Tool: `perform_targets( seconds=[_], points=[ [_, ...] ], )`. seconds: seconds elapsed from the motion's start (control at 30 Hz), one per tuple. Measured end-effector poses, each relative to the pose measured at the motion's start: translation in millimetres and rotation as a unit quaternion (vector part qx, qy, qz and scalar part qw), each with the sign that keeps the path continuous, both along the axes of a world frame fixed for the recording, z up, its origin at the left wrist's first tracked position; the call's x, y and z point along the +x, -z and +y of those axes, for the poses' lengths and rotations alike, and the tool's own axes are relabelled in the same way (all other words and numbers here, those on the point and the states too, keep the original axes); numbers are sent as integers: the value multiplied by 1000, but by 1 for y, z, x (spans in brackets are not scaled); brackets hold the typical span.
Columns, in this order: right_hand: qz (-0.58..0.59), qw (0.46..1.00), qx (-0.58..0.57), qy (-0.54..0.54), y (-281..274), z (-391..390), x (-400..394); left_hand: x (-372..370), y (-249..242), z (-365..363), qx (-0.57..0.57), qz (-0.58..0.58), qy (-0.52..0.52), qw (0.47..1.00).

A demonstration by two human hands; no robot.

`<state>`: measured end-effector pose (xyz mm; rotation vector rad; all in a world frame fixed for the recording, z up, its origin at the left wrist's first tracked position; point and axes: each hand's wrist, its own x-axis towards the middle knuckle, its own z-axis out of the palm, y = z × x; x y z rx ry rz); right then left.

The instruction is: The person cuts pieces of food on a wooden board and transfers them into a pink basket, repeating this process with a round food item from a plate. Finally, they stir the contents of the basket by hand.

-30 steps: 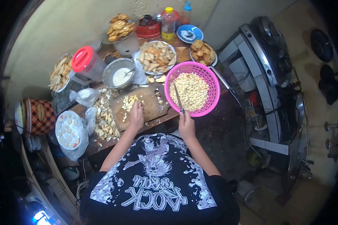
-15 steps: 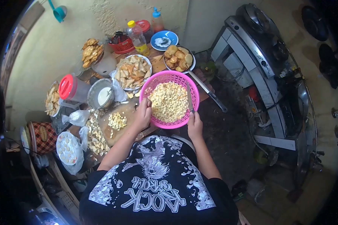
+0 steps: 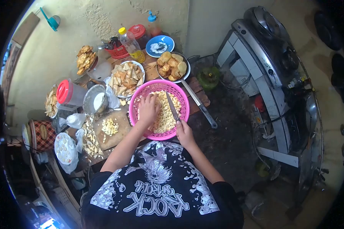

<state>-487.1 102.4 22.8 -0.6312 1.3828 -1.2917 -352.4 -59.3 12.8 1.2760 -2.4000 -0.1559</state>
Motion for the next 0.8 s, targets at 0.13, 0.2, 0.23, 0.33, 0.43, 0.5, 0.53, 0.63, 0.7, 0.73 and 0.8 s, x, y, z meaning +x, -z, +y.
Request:
perform_targets(
  seconds=[0.13,0.2,0.23,0.33,0.43,0.5,0.53,0.63,0.7,0.73,0.8],
  points=[
    [-88,996,27,-12,-6,-3,-5,-18,-8,-3,36,-2,21,999],
    [-103,994,38,-16,-8,-4,-7,-19,-6,-5,37,8,13,999],
    [-100,994,38,-20,-9,-5,-8,-19,-5,-8,35,14,11,999],
    [-104,994,32,-25,-5,-4,-10,-11,-5,-7,45,123,-24,991],
    [-109,993,30,-27,-2,-5,-11,4,-8,-5,128,222,-66,964],
    [-110,993,38,-33,-4,-6,-12,12,-13,-2,186,282,-92,937],
    [-110,992,44,-36,-8,-7,-13,16,-22,2,223,293,-100,924],
    [-115,991,47,-41,-12,-8,-14,33,-22,11,171,198,-57,964],
    [-105,993,40,-37,-12,-9,-12,41,-24,16,77,126,-17,989],
    [-92,995,35,-33,-11,-9,-10,45,-26,19,67,96,-5,993],
    [-86,996,32,-25,-12,-10,-8,52,-29,25,61,55,-6,997]
  ],
)
